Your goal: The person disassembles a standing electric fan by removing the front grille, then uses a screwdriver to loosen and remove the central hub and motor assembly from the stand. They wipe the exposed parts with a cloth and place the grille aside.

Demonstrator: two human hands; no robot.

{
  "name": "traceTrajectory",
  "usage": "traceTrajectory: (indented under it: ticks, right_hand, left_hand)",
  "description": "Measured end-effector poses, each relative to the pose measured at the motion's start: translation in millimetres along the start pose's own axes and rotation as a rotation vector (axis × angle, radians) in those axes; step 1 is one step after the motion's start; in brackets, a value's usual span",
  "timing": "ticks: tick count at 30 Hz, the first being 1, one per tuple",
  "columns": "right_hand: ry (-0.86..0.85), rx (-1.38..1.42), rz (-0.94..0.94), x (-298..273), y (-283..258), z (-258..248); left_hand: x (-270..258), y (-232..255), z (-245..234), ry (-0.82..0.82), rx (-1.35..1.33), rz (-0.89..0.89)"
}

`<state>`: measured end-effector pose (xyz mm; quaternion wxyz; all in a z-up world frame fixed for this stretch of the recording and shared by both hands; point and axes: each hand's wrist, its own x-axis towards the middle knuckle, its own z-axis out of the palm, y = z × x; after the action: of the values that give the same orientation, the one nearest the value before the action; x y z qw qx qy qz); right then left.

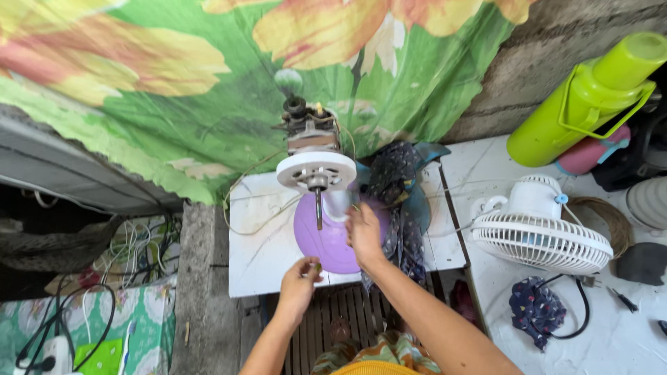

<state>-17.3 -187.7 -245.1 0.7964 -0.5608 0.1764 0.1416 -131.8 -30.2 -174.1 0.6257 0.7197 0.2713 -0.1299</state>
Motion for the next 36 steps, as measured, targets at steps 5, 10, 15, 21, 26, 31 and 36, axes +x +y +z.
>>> traceTrajectory:
  ticks: [5,10,15,21,26,31,36]
  right_hand:
    - [0.043,-0.316,0.206,47,33,-41]
    - [0.145,-0.398,0.161,32,61,-81]
    - [-0.011,-0.252,0.376,-48,49,-44]
    - [-0.254,-0.208,0.297,-76,29,-7]
    - [-0.226,-1.016,0.015,-41,45,-55]
    - [-0.351,-1.491,0.118,14,66,-104]
    - [-0.371,-1.571,-0.058,35,107,-147]
  left_hand:
    - [3,29,1,0.028,-0.055,0.116]
    - [16,24,6,-0.013,-0.138,0.255]
    - [36,-8,35,-0.014,-0.041,-0.075]
    - [57,-35,65,0.078,0.056,-0.073]
    - [69,-53,59,0.145,0.001,-0.008]
    - [79,-72,44,0.137,0.056,-0.079]
    - [82,-102,44,0.120,0.034,-0.062]
